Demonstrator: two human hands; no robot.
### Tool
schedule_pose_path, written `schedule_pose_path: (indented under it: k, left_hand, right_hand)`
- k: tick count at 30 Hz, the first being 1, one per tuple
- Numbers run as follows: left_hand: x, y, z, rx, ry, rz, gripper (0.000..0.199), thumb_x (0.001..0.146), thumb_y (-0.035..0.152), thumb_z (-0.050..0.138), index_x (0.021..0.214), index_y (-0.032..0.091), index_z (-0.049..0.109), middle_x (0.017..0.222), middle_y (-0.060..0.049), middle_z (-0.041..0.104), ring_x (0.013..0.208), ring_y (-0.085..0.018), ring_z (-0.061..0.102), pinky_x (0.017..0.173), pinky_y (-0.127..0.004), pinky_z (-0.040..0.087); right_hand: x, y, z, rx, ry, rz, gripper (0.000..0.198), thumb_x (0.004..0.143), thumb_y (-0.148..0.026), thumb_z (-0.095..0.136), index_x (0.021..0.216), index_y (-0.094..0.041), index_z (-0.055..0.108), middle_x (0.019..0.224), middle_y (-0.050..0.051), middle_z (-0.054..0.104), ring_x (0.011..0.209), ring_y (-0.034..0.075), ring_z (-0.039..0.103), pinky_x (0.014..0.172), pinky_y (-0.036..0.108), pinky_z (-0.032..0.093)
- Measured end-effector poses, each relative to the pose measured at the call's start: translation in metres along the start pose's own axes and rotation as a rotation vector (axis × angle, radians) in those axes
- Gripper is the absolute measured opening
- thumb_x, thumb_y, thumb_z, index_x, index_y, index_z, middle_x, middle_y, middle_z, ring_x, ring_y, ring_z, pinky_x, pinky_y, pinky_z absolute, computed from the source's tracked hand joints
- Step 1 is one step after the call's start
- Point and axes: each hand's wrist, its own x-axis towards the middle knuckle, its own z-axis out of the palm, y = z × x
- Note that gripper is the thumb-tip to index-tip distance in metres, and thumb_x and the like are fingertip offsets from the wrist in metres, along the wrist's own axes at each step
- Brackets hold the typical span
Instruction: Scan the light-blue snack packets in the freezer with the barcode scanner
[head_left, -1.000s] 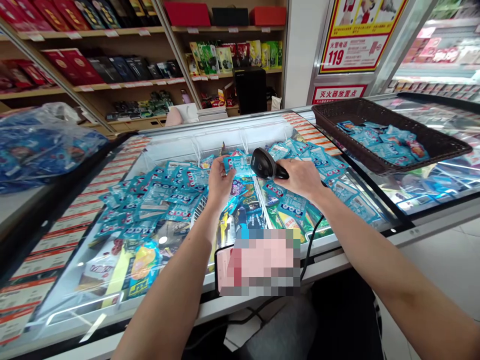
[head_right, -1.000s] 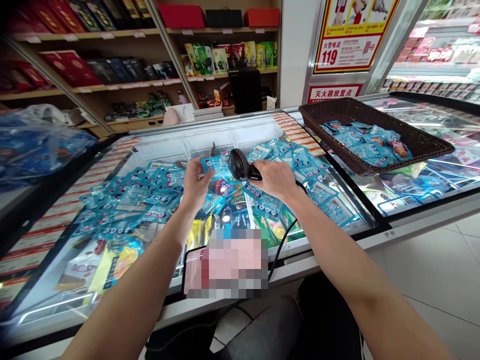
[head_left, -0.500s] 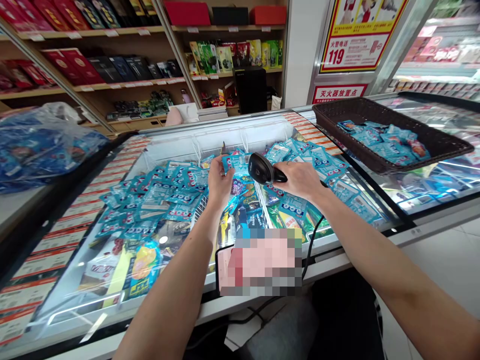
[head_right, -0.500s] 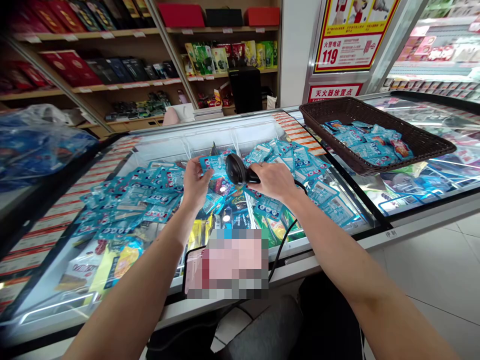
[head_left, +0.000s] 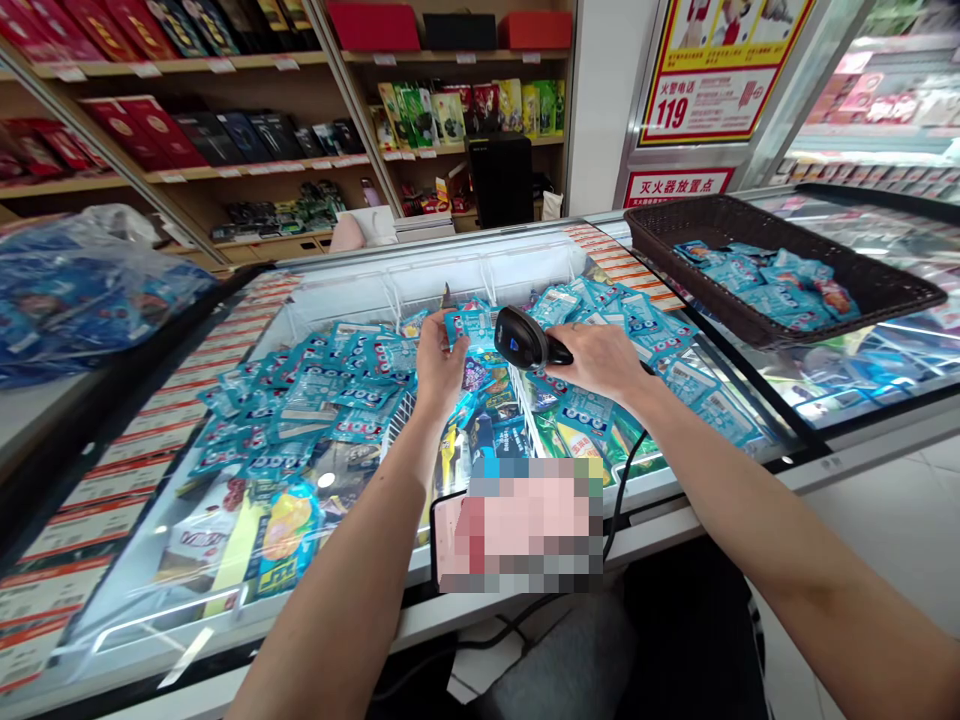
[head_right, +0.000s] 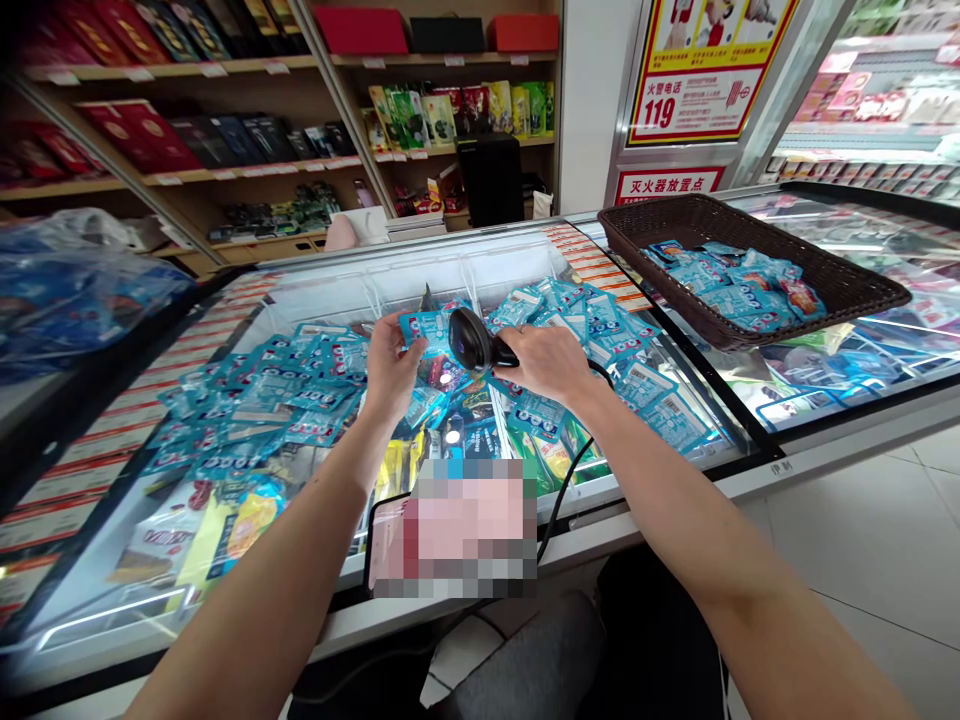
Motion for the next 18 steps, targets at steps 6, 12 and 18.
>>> schedule_pose_path:
  k: [6,12,18]
  left_hand:
    - [0.000,-0.003,0.001,-0.001,0.003,0.023,0.040,0.087,0.039,0.053,0.123,0.023,0.043,0.101,-0.005,0.060,0.089,-0.014,0.059,0.070,-0.025,0.045]
    - [-0.005,0.003,-0.002,0.119,0.062,0.055,0.047,0.089,0.039,0.050,0.132,0.023,0.039,0.092,-0.003,0.055,0.079,-0.013,0.056,0.070,-0.026,0.046]
    - [-0.007,0.016,-0.007,0.272,0.159,0.152,0.046,0.090,0.032,0.047,0.134,0.021,0.038,0.115,-0.010,0.052,0.104,-0.019,0.054,0.093,-0.036,0.046]
  right_hand:
    - [0.000,0.000,0.000,-0.005,0.034,0.026,0.040,0.084,-0.045,0.056,0.116,-0.022,0.061,0.098,0.005,0.071,0.084,0.021,0.065,0.065,0.030,0.037]
    - [0.000,0.002,0.000,-0.006,0.023,0.048,0.038,0.085,-0.046,0.055,0.112,-0.022,0.062,0.098,0.005,0.071,0.085,0.021,0.064,0.066,0.030,0.037]
    - [0.001,0.004,0.002,0.015,0.041,0.053,0.038,0.085,-0.045,0.054,0.114,-0.022,0.062,0.100,0.005,0.071,0.084,0.020,0.064,0.066,0.030,0.038]
